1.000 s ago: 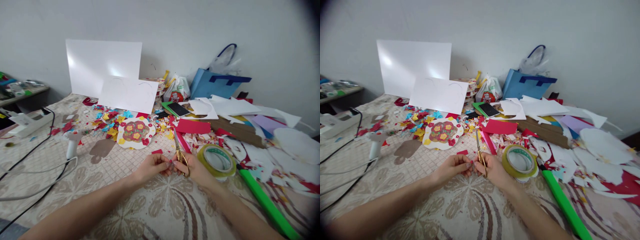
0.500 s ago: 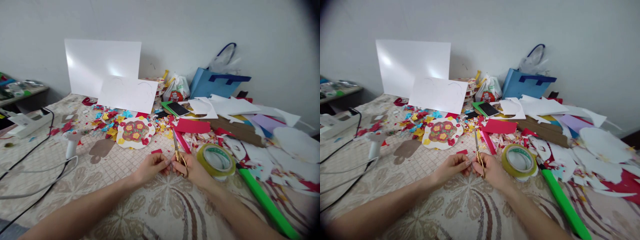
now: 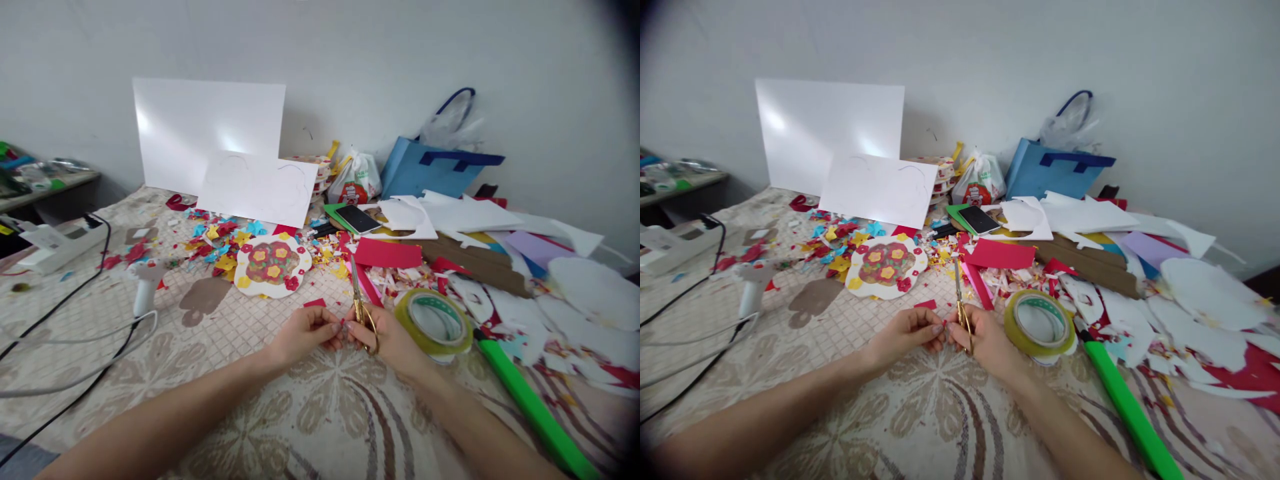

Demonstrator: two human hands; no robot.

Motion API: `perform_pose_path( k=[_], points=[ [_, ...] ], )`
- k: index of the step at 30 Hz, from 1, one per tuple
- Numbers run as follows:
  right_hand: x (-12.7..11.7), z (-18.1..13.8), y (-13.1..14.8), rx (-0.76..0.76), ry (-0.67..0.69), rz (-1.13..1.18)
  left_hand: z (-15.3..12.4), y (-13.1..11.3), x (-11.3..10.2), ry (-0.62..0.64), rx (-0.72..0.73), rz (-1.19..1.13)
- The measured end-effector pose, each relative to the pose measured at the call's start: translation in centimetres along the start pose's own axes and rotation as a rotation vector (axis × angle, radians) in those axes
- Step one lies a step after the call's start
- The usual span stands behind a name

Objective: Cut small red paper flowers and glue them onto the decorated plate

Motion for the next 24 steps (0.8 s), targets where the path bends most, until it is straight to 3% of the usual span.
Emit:
perform_pose_path(
  k=[4,12,16,24],
  points=[
    [0.2,0.0,0.1,-0.005,-0.005,-0.005,0.0,-0.1,-0.1,-0.017,0.027,0.043],
    [0.1,-0.4,0.3,-0.096,0.014,-0.008,-0.2,-1.6,-0.7,-0.101,0.113,-0.1],
    [0.5,-1.3,1.5,-0.171,0.075,-0.228,-0.4,-2.7,-1.2,-0.141,0.187,-0.141],
    [0.6,-1.6,1.0,-0.045,0.088,-0.618,-0.3,-3.0,-1.9,-0.166,0.235,-0.15]
  ],
)
Point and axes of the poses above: each hand's wrist, its own z-axis towards the middle knuckle, its own x-axis out of the palm, y = z × x, the point moved 4 cm from there along z, towards the middle knuckle, and after that the axes turned 7 degrees about y, right-handed, at the moved point
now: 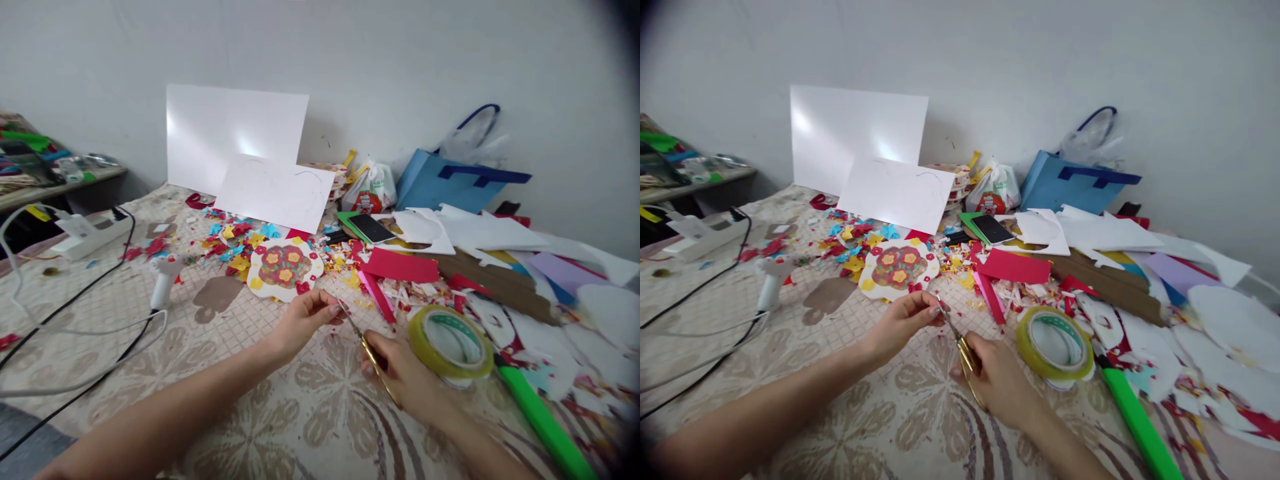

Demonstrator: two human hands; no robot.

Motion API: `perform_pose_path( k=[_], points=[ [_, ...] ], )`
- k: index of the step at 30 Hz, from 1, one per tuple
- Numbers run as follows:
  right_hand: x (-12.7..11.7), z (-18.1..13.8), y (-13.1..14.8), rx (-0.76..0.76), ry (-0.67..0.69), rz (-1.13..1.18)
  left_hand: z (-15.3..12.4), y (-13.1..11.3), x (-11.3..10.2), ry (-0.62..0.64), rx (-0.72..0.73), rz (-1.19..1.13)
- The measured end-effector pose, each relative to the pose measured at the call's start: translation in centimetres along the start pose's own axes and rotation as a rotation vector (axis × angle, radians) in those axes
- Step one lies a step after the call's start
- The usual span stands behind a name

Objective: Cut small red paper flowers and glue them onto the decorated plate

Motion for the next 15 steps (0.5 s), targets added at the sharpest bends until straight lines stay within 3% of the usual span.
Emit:
perform_pose_path(
  k=[15],
  points=[
    [0.0,-0.26,0.3,-0.028,0.009,0.097,0.06,0.85,0.0,0.081,-0.04,-0.028]
  ],
)
Point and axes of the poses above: each hand's wrist, its own z-axis towards the middle knuckle, its own x-axis out of the palm, y = z × x, the point moved 4 cm from there along z, towards the middle knuckle, and after that the axes turned 7 degrees about y, right-handed, at the moved point
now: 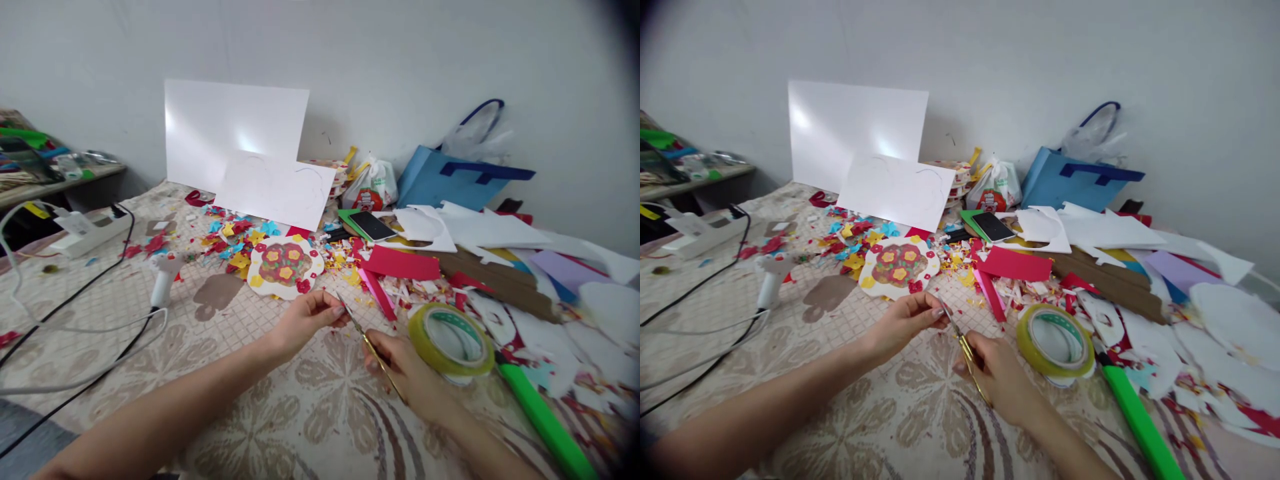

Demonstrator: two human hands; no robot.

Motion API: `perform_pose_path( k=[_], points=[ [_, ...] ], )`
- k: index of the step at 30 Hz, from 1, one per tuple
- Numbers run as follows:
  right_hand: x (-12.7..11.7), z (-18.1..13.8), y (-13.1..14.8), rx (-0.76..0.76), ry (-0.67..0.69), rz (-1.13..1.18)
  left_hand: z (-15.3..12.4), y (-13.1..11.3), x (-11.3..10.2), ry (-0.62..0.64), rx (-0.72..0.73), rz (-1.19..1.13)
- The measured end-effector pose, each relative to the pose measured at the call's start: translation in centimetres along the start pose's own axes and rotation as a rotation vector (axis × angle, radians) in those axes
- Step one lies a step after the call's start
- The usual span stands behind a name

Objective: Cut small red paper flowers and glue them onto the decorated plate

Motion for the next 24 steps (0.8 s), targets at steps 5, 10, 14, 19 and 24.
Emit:
perform_pose_path(
  k=[5,10,14,19,24],
  points=[
    [-0.1,0.05,0.47,0.014,0.015,-0.014,0.0,0.05,-0.05,0.0,0.001,0.004],
    [-0.11,-0.04,0.55,0.027,0.036,-0.009,-0.04,-0.05,0.04,-0.009,-0.01,0.009],
    [-0.04,0.0,0.46,0.019,0.031,0.018,0.0,-0.03,0.07,-0.015,-0.021,-0.007],
    [0.05,0.03,0.58,0.021,0.022,0.046,0.01,0.01,0.03,-0.023,-0.032,-0.012],
    [0.15,-0.07,0.63,-0.004,0.016,0.01,-0.01,-0.23,0.06,-0.017,-0.041,-0.007]
  ],
)
Point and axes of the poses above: each hand's wrist, its own z-axis towards the middle knuckle, its own x-axis out of the palm, y = z × x, the point moved 4 cm from there along z, towards the middle knuckle, and after that the axes turned 7 degrees about y, right-handed, at the moved point
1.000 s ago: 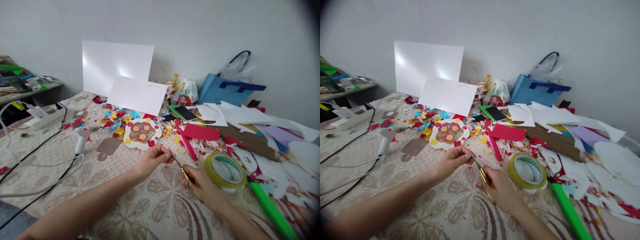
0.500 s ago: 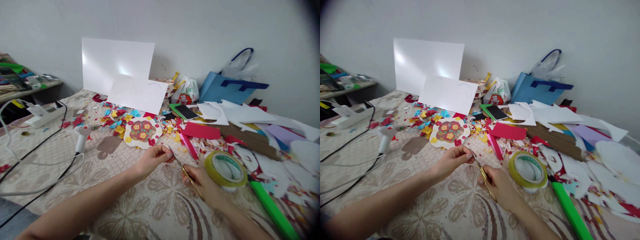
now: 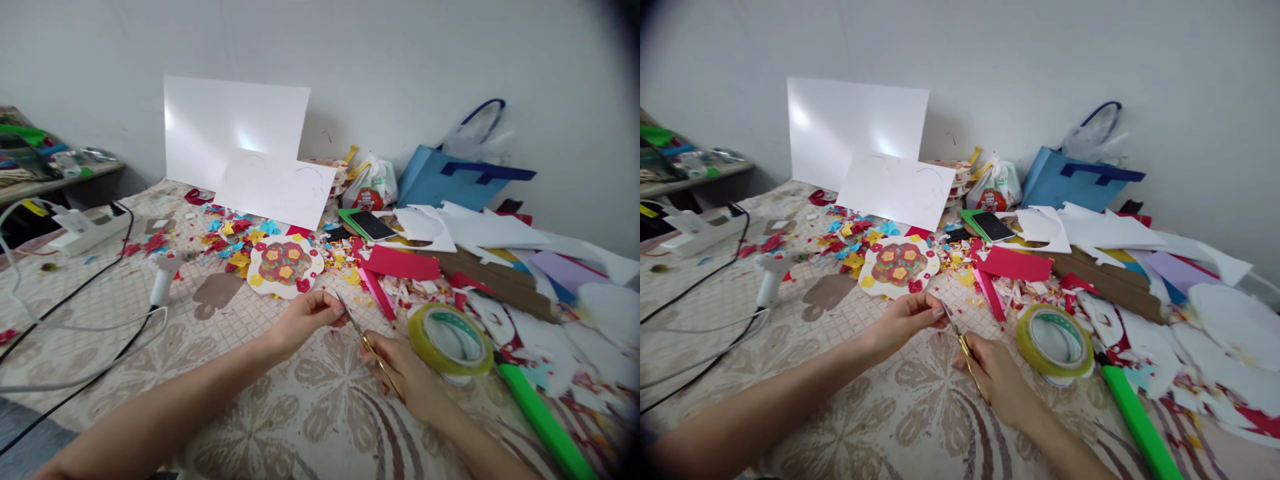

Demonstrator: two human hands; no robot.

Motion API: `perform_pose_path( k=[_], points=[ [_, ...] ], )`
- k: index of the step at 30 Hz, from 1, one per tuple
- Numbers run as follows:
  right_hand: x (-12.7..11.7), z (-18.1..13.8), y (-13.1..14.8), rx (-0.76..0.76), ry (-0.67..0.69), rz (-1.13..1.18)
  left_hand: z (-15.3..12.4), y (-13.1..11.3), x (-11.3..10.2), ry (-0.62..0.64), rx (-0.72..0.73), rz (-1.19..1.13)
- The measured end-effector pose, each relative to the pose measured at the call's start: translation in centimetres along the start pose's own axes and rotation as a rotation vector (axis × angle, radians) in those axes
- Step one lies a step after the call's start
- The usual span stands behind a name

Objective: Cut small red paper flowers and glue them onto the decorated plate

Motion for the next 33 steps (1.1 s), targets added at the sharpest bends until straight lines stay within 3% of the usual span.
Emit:
perform_pose_path(
  k=[17,21,26,33],
  points=[
    [-0.1,-0.5,0.6,0.035,0.019,-0.141,0.2,-1.1,-0.4,0.113,-0.071,0.089],
    [0.2,-0.6,0.0,0.046,0.032,-0.066,0.1,-1.3,-0.5,0.154,-0.084,0.132],
    [0.7,-1.0,-0.9,0.018,0.152,0.199,0.2,-1.1,-0.4,0.186,-0.123,0.121],
    [0.0,-0.9,-0.5,0.008,0.144,0.092,0.1,-1.0,-0.5,0.18,-0.174,0.103]
  ],
)
Point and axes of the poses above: each hand's wrist, its own z-axis towards the middle knuckle, its own x-axis out of the palm, y = z × x, the point moved 4 cm from there along z, towards the middle knuckle, and after that the axes turned 7 degrees about y, right-handed, at the moved point
